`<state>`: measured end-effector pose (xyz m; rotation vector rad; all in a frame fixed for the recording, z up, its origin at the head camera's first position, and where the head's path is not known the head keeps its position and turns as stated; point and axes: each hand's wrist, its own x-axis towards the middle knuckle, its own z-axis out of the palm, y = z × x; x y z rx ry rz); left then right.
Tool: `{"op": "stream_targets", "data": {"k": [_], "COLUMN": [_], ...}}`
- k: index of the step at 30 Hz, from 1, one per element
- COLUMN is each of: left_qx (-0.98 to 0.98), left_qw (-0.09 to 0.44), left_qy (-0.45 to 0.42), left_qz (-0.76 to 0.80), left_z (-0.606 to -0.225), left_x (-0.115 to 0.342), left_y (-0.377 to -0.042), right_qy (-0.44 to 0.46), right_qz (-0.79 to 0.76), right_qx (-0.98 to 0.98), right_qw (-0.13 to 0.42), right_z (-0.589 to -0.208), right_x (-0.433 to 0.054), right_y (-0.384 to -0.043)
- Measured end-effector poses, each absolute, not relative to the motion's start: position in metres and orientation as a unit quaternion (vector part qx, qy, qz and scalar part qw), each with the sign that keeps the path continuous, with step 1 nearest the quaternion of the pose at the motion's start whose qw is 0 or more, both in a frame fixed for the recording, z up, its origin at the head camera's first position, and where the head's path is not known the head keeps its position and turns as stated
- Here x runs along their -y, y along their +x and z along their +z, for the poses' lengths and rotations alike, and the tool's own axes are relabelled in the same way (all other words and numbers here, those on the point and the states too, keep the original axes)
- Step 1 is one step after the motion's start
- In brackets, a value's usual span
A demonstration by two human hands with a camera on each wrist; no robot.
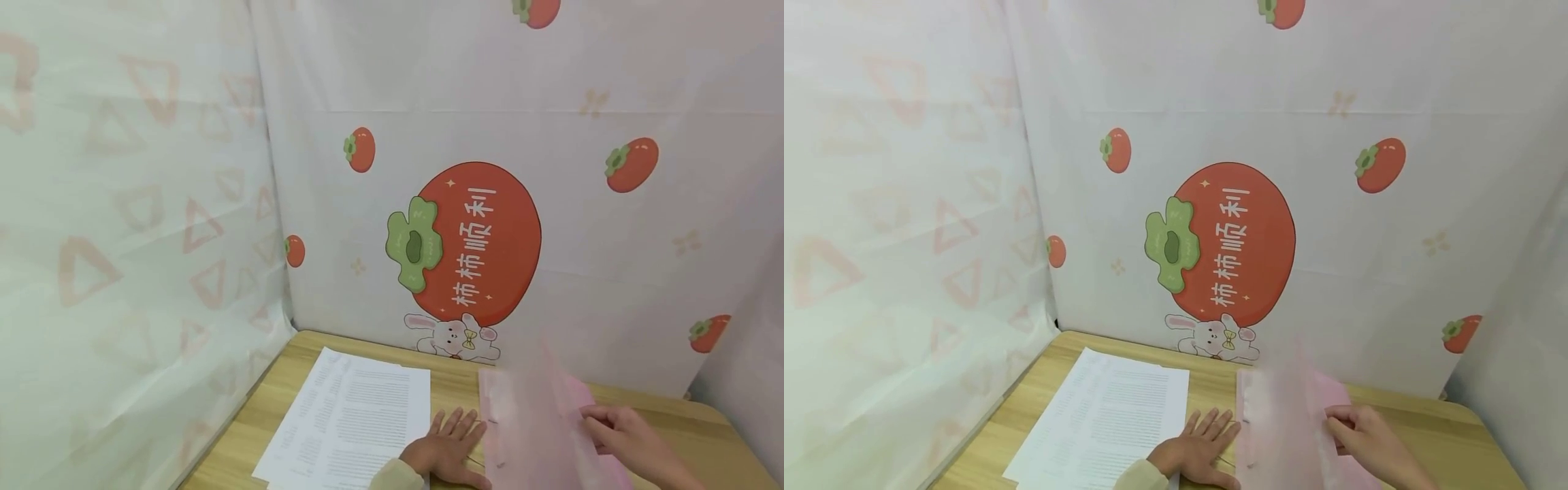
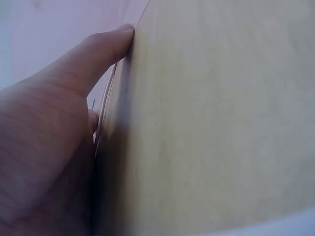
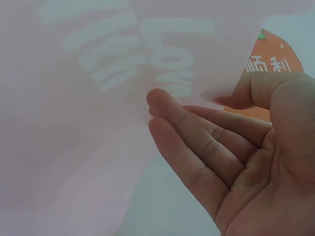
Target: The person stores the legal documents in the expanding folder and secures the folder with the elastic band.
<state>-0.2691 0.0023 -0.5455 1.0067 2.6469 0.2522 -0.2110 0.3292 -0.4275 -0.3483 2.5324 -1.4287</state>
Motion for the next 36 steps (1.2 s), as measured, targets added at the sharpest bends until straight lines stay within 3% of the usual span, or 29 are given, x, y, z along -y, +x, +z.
{"op": "stream_targets", "data": {"k": [21,31,36], "left_qx": [-0.91,-0.939,-0.939], "left_qw": [0.145,0.024,0.001], "left_qy": [0.356,0.304,0.299], "left_qz": [0.158,0.16,0.173], "left_z": [-0.528,-0.515,-0.509], "left_x": [0.005,0.033,0.067], "left_y": [-0.259,-0.256,-0.255], "right_qy": [-0.075,-0.071,-0.076], "right_qz": [-0.504,-0.505,-0.502], "right_qx": [-0.853,-0.853,-0.854], "right_qw": [0.11,0.111,0.115], "right_z": [-0.435,-0.439,-0.438], "right_x": [-0.31,-0.315,-0.318], "right_y": [-0.215,-0.218,-0.217]}}
